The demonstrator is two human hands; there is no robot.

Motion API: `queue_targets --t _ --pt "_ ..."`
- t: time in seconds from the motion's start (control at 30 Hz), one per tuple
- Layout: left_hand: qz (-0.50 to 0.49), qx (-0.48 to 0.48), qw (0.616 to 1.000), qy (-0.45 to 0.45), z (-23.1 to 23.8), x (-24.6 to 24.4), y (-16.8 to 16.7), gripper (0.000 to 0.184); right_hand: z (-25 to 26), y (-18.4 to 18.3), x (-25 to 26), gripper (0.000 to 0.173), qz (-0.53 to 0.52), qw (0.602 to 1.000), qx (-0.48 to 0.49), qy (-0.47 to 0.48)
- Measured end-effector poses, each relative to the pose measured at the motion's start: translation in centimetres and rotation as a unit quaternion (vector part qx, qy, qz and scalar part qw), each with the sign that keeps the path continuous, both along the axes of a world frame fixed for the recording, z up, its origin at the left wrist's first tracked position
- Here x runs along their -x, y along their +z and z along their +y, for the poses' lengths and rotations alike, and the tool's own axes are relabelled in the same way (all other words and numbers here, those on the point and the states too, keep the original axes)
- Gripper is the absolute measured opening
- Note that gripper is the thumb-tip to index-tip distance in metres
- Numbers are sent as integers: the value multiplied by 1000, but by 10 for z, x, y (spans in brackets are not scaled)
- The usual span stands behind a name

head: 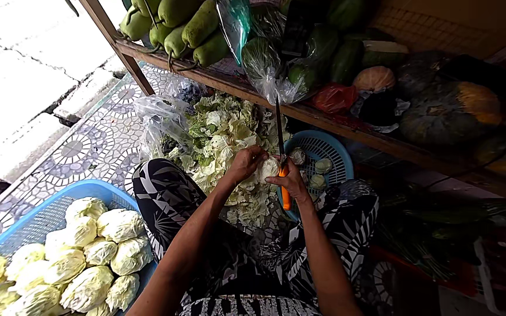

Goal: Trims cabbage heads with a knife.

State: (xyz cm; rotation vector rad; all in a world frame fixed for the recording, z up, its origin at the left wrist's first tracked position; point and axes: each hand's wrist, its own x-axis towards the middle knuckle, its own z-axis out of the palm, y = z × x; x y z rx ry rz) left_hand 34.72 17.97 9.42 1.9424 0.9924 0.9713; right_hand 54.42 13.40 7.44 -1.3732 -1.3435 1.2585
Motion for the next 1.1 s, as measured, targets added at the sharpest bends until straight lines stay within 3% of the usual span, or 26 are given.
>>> queue_targets --t 0.13,0.27,0.67,0.9,1.1 --pt "-43 131 991 -6 -2 7 8 26 -1 -3 0 65 165 985 10 -42" --pt "-6 195 978 -77 -4 3 17 62 1 -6 -7 60 215 974 2 -76" --pt "-44 122 990 -56 -6 8 14 11 1 -4 -11 62 209 975 -30 -75" --pt "-66 202 977 -17 -1 2 10 31 3 -3 -12 78 151 987 -28 -53" --pt "38 140 985 -94 -1 2 10 54 1 0 -8 86 148 988 -18 -37"
